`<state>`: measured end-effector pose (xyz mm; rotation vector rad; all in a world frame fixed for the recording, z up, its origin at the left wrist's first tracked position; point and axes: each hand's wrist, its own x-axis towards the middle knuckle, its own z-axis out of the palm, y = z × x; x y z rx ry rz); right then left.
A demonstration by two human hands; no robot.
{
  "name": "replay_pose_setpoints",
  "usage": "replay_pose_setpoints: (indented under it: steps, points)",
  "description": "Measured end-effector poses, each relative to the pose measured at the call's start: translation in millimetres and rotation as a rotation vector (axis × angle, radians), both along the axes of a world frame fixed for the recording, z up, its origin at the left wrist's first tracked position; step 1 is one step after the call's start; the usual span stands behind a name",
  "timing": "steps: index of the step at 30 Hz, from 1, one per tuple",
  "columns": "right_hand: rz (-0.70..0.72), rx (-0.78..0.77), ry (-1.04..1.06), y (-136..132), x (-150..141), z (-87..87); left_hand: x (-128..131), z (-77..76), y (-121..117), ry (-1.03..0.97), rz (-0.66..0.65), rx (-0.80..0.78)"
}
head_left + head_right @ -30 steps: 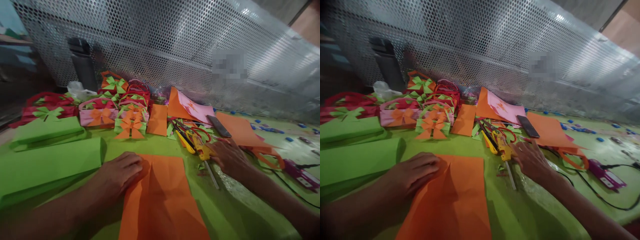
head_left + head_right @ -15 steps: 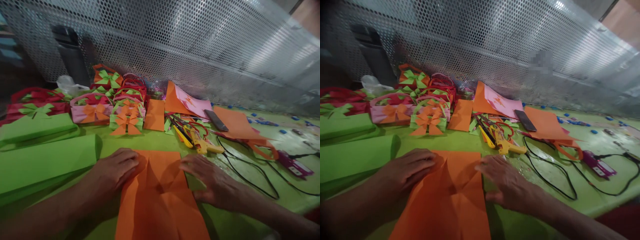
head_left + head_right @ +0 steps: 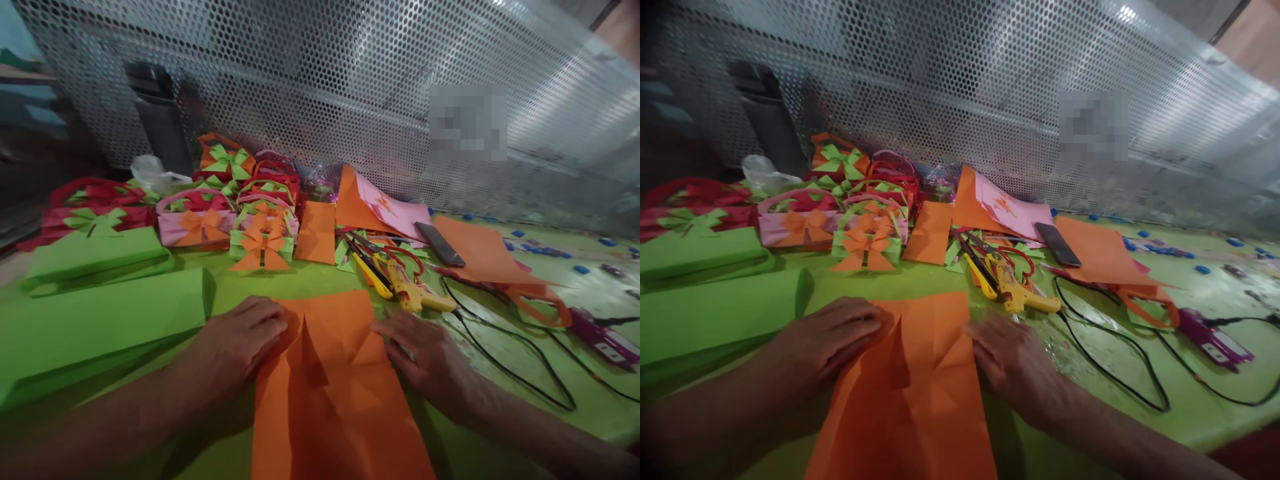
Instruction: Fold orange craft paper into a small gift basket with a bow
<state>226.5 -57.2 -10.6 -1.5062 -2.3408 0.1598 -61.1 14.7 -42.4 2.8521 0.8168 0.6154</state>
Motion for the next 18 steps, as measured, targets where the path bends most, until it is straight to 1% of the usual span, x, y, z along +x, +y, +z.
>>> replay_pose_setpoints:
  steps: [2, 5, 9, 12, 14, 16, 18]
  points:
    - [-0.056, -0.092, 0.118, -0.2, -4.1, -0.3, 2.0, 3.9, -4.2, 0.082, 0.038, 0.002]
    - [-0.112, -0.221, 0.300, 7.6, -12.2, 0.6, 5.5, 9.8, -13.2, 0.217, 0.115, 0.044]
    - [-0.105, -0.213, 0.434, 27.0, -16.8, 3.9, 8.2, 14.9, -24.1, 0.352, 0.167, 0.117]
    - [-0.049, -0.236, 0.476, 42.1, -15.5, 7.4, 10.3, 21.2, -27.0, 0.395, 0.161, 0.112]
    - [-0.037, -0.249, 0.495, 49.9, -14.9, 9.8, 12.3, 26.3, -25.6, 0.405, 0.125, 0.081]
    - [-0.097, -0.275, 0.530, 54.3, -15.3, 11.9, 14.4, 30.3, -22.3, 0.378, 0.108, 0.050]
    - [-0.210, -0.351, 0.616, 55.0, -15.7, 13.8, 16.4, 32.3, -19.0, 0.341, 0.111, 0.035]
